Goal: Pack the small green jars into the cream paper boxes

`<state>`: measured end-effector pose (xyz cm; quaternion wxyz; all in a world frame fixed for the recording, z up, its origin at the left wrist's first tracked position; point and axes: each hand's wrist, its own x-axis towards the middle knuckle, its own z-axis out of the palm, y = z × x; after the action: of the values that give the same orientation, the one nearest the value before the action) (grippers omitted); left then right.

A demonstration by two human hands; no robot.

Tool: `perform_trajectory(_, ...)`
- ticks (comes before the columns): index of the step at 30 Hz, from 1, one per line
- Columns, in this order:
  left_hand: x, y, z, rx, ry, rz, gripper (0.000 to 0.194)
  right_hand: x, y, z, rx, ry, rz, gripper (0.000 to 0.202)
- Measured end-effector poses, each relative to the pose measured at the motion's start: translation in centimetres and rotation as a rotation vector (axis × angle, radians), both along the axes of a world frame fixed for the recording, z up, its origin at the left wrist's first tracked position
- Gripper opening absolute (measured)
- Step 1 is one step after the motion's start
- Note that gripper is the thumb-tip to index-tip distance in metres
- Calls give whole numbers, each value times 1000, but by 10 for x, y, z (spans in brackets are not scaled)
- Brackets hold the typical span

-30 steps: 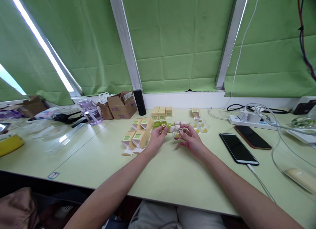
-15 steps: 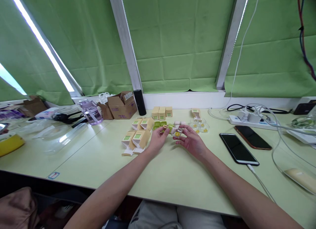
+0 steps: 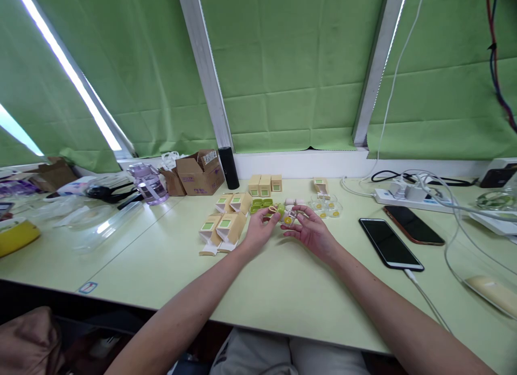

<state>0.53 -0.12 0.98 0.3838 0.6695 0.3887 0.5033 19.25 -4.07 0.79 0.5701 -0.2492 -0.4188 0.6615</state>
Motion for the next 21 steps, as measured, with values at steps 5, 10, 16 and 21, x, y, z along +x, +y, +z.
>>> perform_trajectory(5,0,1,-5,30,44,12,53,-2,1,-4,-3,-4,-28,55)
perform_trajectory(10,-1,5,-11,76,81,-8,48,-2,5,-9,-3,-114,-108,54)
perform_trajectory(16,-4,8,-15,140,119,-20,44,-2,11,-16,117,-270,-185,57)
perform_trajectory(21,-6,6,-11,185,181,-28,41,-6,10,-20,174,-323,-161,58)
